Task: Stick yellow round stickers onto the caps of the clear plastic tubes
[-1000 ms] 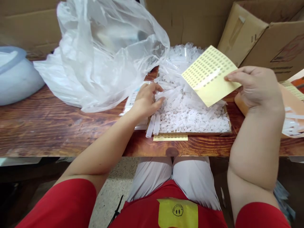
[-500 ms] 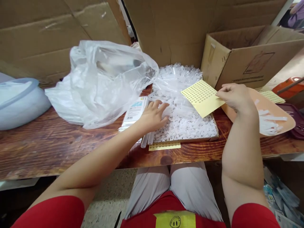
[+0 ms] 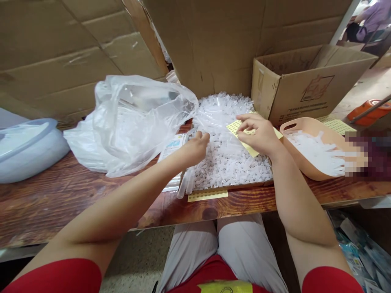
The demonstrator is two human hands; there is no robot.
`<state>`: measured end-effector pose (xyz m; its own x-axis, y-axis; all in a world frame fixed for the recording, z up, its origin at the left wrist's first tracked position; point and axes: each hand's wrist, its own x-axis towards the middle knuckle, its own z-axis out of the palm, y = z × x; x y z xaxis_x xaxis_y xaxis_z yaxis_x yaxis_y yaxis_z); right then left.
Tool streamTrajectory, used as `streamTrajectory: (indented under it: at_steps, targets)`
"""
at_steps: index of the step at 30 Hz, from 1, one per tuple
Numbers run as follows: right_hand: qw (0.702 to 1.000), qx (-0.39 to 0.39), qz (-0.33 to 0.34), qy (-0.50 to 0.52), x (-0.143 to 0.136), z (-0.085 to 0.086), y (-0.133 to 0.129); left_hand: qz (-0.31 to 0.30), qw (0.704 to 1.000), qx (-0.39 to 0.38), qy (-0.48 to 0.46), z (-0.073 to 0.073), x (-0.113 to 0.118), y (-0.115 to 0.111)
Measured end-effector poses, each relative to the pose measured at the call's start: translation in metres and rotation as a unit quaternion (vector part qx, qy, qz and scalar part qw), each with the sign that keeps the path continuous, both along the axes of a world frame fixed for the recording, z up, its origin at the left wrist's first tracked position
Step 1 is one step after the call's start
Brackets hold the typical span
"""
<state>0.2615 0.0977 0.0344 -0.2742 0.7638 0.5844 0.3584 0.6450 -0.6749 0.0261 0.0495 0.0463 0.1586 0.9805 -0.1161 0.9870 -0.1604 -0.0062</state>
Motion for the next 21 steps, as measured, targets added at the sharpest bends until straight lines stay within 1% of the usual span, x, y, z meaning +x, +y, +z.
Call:
streamTrajectory:
  at_steps: [2, 4, 7, 10, 13, 15, 17, 19, 21]
  targets:
    - [0.995, -0.041, 0.088, -0.030, -0.011, 0.002, -0.010, -0.014, 1.000, -0.002, -0.020, 0.011, -0.011, 0.000]
    - [0.983, -0.070, 0.155, -0.067, -0.022, 0.001, -0.019, -0.042, 0.998, -0.001, -0.052, 0.022, -0.020, -0.001]
    - [0.965, -0.085, 0.217, -0.117, -0.041, -0.005, -0.027, -0.079, 0.990, 0.015, -0.114, 0.033, -0.025, -0.006]
    - [0.958, -0.103, 0.239, -0.124, -0.057, -0.015, -0.030, -0.064, 0.978, 0.013, -0.197, 0.032, -0.022, -0.012]
    - [0.965, -0.096, 0.220, -0.100, -0.069, -0.023, -0.031, -0.036, 0.954, 0.019, -0.297, 0.020, -0.019, -0.015]
    - [0.971, -0.091, 0.205, -0.079, -0.073, -0.025, -0.032, -0.025, 0.925, 0.040, -0.376, 0.010, -0.021, -0.016]
    - [0.975, -0.095, 0.193, -0.054, -0.075, -0.026, -0.033, -0.003, 0.882, 0.054, -0.468, 0.000, -0.022, -0.016]
    - [0.978, -0.092, 0.184, -0.030, -0.076, -0.027, -0.034, 0.033, 0.819, 0.044, -0.571, -0.009, -0.023, -0.016]
    - [0.981, -0.082, 0.176, -0.006, -0.078, -0.027, -0.036, 0.062, 0.749, 0.011, -0.660, -0.016, -0.022, -0.015]
